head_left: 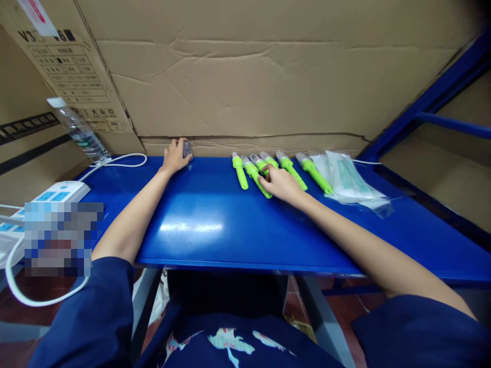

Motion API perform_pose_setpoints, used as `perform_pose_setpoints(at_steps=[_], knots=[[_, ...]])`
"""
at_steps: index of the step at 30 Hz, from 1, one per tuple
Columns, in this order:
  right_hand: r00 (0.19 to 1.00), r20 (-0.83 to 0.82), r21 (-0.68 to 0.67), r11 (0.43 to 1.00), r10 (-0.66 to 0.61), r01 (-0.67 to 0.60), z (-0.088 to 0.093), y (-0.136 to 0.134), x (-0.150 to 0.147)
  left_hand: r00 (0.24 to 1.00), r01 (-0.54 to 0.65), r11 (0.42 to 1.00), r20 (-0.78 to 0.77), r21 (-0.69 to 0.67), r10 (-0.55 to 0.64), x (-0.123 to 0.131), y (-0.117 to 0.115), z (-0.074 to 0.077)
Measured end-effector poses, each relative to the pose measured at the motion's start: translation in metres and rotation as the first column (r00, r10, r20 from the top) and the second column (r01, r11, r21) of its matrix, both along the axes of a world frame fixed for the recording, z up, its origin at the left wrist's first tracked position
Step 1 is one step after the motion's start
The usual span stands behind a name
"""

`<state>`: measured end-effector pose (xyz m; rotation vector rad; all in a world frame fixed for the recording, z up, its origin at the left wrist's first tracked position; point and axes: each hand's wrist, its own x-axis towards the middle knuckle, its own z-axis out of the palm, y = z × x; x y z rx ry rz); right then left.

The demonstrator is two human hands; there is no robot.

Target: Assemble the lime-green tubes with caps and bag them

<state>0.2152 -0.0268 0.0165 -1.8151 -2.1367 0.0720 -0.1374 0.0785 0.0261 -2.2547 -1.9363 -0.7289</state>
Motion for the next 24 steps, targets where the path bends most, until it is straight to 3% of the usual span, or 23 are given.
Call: perform_pose_setpoints(at_steps=[3,6,10,15,24], knots=[[0.997,0.034,0.120,0.990,0.067,-0.071,0.000,-0.003,-0.003,1.000,0.024,1.000,0.001,0.011,-0.024,0.001,0.002,-0.001],[0.973,0.094,0.214,0.950,0.212,-0.227,0.001,-0.007,-0.006,0.998,0.069,0.998,-0.003,0.002,-0.069,0.004,0.004,-0.002],[0.937,0.189,0.148,0.935,0.293,-0.322,0.004,-0.010,-0.005,0.992,0.124,0.992,-0.008,-0.018,-0.124,0.009,0.003,0.001],[0.891,0.135,0.035,0.896,0.434,-0.442,-0.003,-0.001,0.001,0.977,0.211,0.977,0.030,-0.014,-0.211,0.012,0.006,-0.002],[0.893,0.142,0.132,0.886,0.426,-0.444,-0.014,0.007,0.001,0.921,0.379,0.925,0.102,-0.025,-0.375,0.015,0.015,-0.010]])
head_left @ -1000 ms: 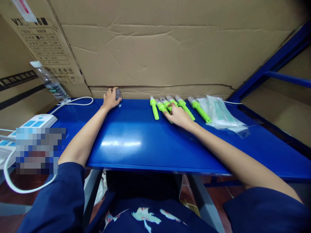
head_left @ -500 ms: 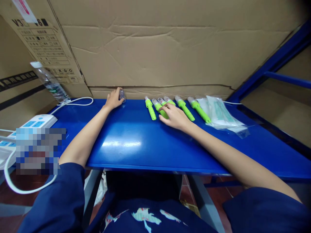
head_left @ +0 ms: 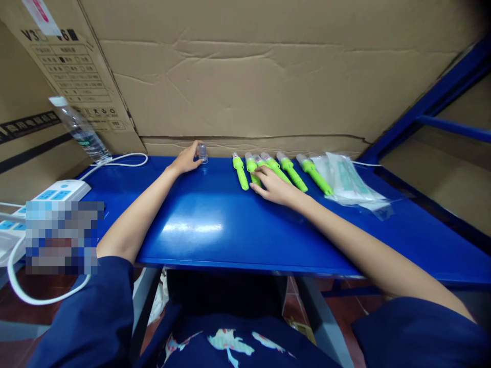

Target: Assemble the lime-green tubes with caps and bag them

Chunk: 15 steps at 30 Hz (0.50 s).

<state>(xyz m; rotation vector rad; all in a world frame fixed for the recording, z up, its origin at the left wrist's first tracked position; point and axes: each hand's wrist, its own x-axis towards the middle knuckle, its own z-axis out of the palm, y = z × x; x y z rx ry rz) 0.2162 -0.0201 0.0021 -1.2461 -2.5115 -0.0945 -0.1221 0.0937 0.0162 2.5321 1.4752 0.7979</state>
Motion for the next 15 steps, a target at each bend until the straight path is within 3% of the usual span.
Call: perform_pose_setpoints(at_steps=[7,11,15], knots=[[0.993,0.086,-0.012,0.997,0.081,-0.081,0.001,-0.010,-0.009,0.997,0.071,0.996,0.021,-0.049,-0.070,0.013,-0.005,0.003],[0.988,0.019,0.025,0.988,0.153,-0.154,0.011,-0.014,-0.012,0.996,0.087,0.994,0.020,-0.062,-0.086,0.018,-0.006,0.003],[0.996,-0.032,0.095,0.992,0.085,-0.081,0.013,-0.018,-0.015,0.994,0.109,0.993,0.020,-0.048,-0.109,0.020,-0.005,0.002]])
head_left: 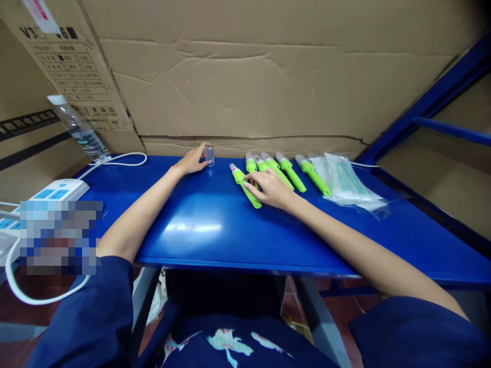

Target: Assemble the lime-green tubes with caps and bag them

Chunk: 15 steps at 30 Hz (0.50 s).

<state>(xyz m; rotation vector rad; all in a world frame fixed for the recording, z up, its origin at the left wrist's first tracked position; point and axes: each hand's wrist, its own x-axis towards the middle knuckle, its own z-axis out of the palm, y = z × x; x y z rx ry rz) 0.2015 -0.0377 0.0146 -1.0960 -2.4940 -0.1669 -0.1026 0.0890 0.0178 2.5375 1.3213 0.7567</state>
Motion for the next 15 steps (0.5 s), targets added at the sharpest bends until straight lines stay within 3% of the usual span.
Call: perform_pose_setpoints(at_steps=[7,15], knots=[[0.998,0.059,-0.156,0.987,-0.030,0.039,-0.004,-0.002,-0.003,0.994,0.093,0.995,0.054,0.039,-0.095,0.004,0.002,0.001],[0.995,0.078,-0.302,0.949,-0.066,0.086,0.003,-0.007,-0.006,0.987,0.111,0.994,0.115,-0.003,-0.110,0.010,-0.006,0.008]])
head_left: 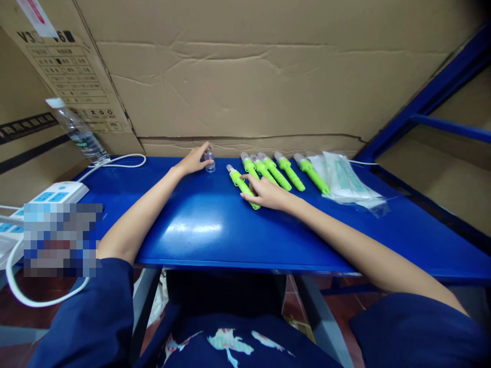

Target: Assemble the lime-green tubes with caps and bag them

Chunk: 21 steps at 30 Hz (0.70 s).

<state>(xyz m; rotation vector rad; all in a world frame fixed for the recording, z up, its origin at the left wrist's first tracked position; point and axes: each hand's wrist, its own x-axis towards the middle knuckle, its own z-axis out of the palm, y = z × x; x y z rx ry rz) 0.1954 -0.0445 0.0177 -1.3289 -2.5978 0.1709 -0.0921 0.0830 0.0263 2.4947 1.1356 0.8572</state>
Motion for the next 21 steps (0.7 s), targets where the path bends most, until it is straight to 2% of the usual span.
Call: perform_pose_setpoints(at_steps=[3,6,8,10,13,15,18,21], knots=[[1.000,-0.015,-0.012,1.000,0.005,-0.005,-0.002,0.001,0.000,0.998,0.006,0.999,0.055,-0.034,-0.004,0.001,-0.001,-0.001],[0.999,-0.047,-0.005,1.000,0.023,-0.023,-0.005,0.002,0.000,0.976,-0.034,0.992,0.211,-0.124,0.060,0.002,0.001,-0.003],[0.996,-0.072,0.005,0.999,0.045,-0.045,-0.007,0.003,0.000,0.924,-0.074,0.966,0.347,-0.247,0.159,0.003,0.003,-0.004],[0.993,-0.089,0.021,0.997,0.076,-0.075,-0.009,0.004,0.000,0.842,-0.092,0.919,0.463,-0.383,0.277,0.004,0.005,-0.004],[0.989,-0.086,0.078,0.990,0.121,-0.115,-0.011,0.004,0.000,0.723,-0.041,0.842,0.566,-0.538,0.397,0.004,0.004,0.000],[0.987,-0.074,0.126,0.983,0.140,-0.130,-0.011,0.003,-0.001,0.684,0.024,0.797,0.591,-0.603,0.427,0.003,0.002,0.003],[0.988,-0.062,0.174,0.976,0.142,-0.129,-0.011,0.002,-0.001,0.702,0.107,0.756,0.588,-0.645,0.402,0.002,-0.002,0.005],[0.989,-0.057,0.185,0.975,0.136,-0.124,-0.011,0.003,-0.002,0.758,0.188,0.740,0.575,-0.645,0.308,0.005,-0.006,0.006]])
